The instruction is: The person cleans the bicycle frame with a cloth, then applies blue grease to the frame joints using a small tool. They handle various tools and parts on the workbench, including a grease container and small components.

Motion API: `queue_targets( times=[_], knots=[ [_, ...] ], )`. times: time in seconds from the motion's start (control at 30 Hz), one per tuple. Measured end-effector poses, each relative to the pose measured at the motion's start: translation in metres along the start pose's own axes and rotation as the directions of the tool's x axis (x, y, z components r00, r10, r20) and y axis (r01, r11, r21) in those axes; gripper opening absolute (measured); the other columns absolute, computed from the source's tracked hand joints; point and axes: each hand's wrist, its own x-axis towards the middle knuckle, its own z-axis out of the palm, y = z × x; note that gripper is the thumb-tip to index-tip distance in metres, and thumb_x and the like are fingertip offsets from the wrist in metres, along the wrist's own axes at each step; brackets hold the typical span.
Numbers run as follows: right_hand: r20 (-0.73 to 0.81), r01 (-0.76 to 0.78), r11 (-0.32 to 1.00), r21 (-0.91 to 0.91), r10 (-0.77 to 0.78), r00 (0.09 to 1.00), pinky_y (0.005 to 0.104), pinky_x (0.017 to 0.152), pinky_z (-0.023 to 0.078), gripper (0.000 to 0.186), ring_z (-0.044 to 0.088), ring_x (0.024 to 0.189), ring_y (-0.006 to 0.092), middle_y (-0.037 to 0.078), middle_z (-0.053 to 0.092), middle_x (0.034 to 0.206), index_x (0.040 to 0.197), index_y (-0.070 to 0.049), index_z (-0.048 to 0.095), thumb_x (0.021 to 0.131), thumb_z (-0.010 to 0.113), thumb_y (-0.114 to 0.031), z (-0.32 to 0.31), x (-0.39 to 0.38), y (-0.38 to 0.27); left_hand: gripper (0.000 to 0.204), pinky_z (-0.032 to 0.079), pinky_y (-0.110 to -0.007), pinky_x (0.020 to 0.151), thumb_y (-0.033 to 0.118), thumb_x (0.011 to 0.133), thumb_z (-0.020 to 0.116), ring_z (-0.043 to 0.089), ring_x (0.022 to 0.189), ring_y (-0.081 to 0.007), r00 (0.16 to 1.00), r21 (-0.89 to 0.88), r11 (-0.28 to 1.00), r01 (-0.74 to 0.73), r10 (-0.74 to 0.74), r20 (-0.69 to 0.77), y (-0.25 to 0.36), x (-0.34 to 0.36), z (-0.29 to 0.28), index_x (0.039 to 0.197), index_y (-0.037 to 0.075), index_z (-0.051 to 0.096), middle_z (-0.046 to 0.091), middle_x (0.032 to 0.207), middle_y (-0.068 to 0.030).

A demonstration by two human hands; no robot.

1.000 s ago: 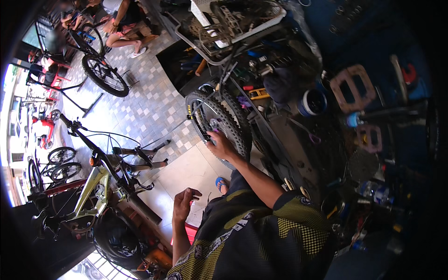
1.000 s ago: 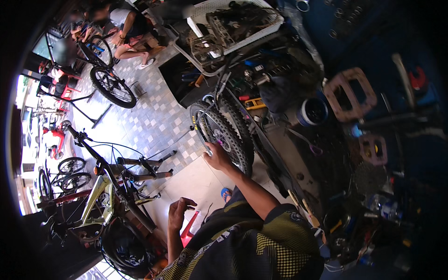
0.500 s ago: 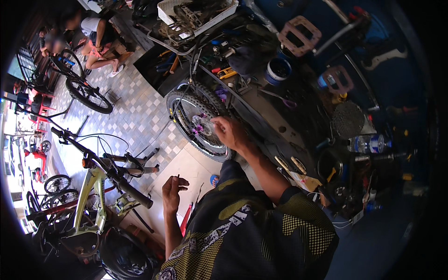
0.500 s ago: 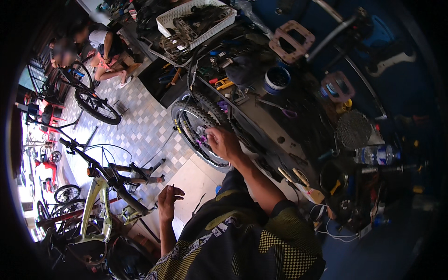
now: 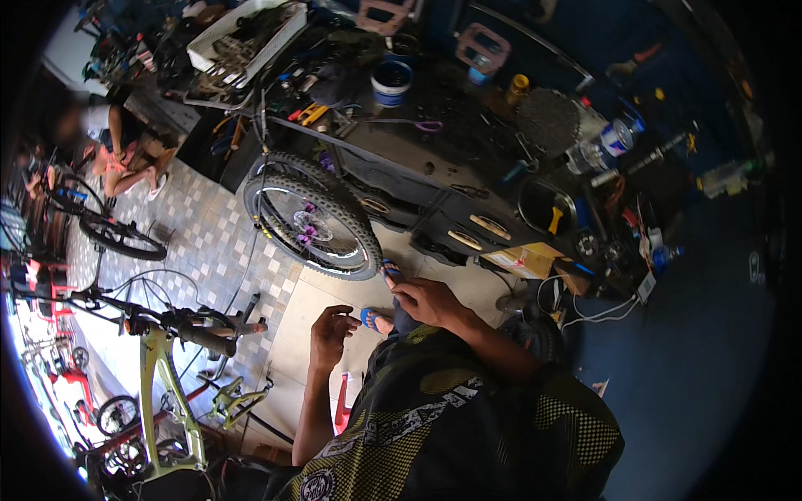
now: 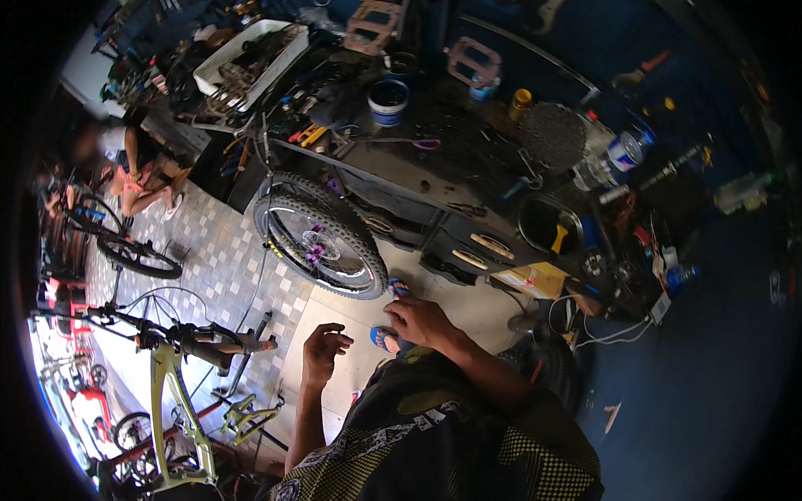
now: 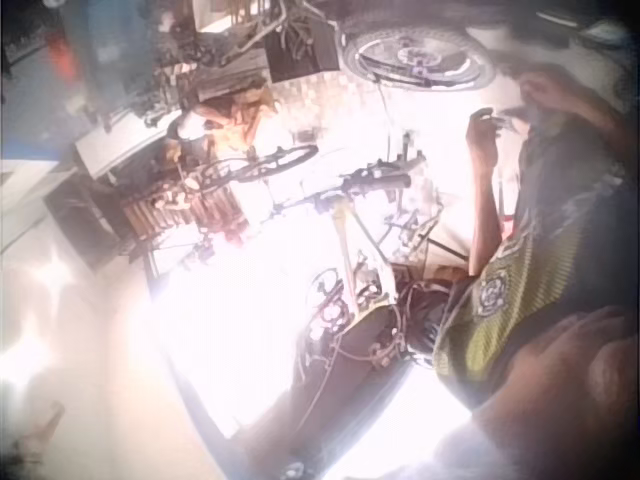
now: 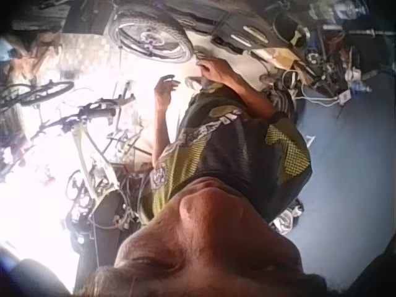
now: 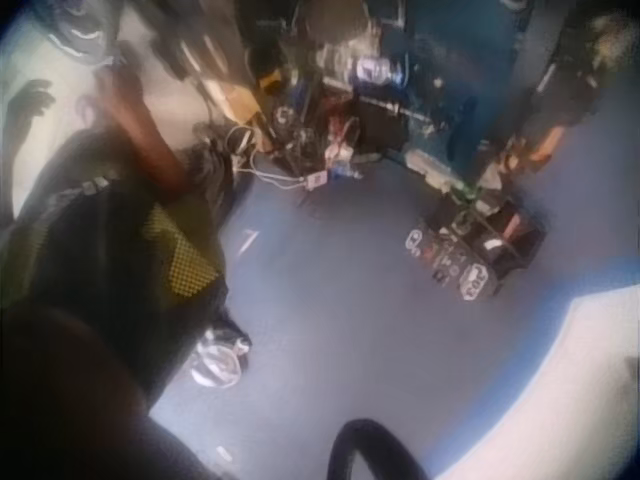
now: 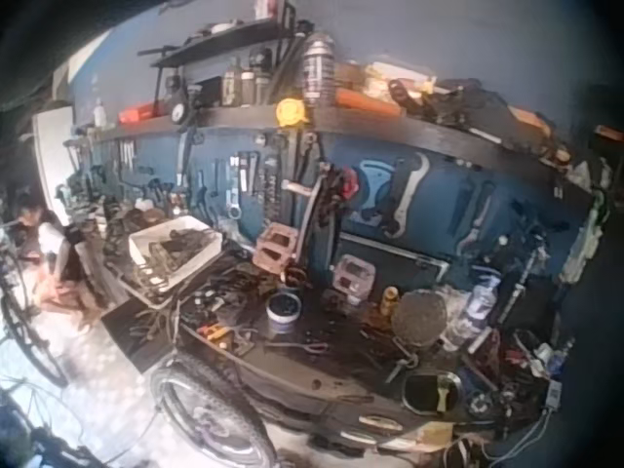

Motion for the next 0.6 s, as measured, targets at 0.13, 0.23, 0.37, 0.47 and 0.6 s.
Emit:
queue_targets(
  times=[0.13,0.23,0.37,0.47,0.6],
  knots=[
    [-0.09,-0.03,0.999,-0.026,0.027,0.996,0.0446,0.082,0.059,0.021,0.073,0.093,0.0358,0.014,0.076,0.104,0.113,-0.009,0.074,0.098,0.066,-0.021,-0.02,-0.028,0.014,0.033,0.058,-0.03,0.078,0.017,0.107,0.061,0.072,0.089,-0.0146,0.995,0.083,0.995,-0.048,0.04,0.086,0.014,0.008,0.026,0.137,0.002,0.058,0.08,0.1,-0.0121],
    [-0.167,-0.01,1.0,0.012,0.012,0.986,0.0447,0.08,0.06,0.019,0.073,0.093,0.0354,0.014,0.076,0.102,0.113,-0.008,0.073,0.099,0.066,-0.018,-0.037,-0.034,0.015,0.035,0.057,-0.03,0.078,0.019,0.108,0.058,0.072,0.088,-0.0148,0.996,0.073,0.996,-0.058,0.053,0.076,0.035,0.013,0.05,0.139,0.001,0.056,0.08,0.101,-0.013],
    [-0.201,0.014,1.0,0.005,-0.013,0.979,0.0414,0.08,0.06,0.021,0.075,0.093,0.0326,0.012,0.077,0.103,0.115,-0.008,0.073,0.095,0.07,-0.013,-0.063,-0.047,0.022,0.032,0.057,-0.031,0.082,0.008,0.108,0.053,0.072,0.089,-0.0158,0.988,0.011,0.999,-0.043,0.041,0.147,0.034,0.025,0.079,0.139,0.001,0.055,0.079,0.104,-0.0112],
    [-0.229,0.023,1.0,0.014,-0.019,0.973,0.0414,0.079,0.06,0.02,0.074,0.092,0.0324,0.011,0.077,0.102,0.114,-0.009,0.073,0.095,0.07,-0.013,-0.082,-0.069,0.041,0.029,0.058,-0.032,0.082,0.006,0.107,0.053,0.072,0.09,-0.0163,0.974,-0.039,0.998,-0.056,0.063,0.218,0.035,0.039,0.115,0.135,0.001,0.057,0.078,0.103,-0.0114],
    [-0.286,0.003,0.999,0.051,0.012,0.958,0.041,0.075,0.06,0.018,0.074,0.088,0.0322,0.01,0.076,0.099,0.111,-0.01,0.074,0.093,0.071,-0.013,-0.114,-0.101,0.078,0.018,0.059,-0.032,0.08,0.003,0.102,0.055,0.073,0.091,-0.0194,0.974,-0.032,0.999,-0.025,0.031,0.223,0.046,0.064,0.178,0.119,0.001,0.061,0.075,0.101,-0.0107]
  ],
)
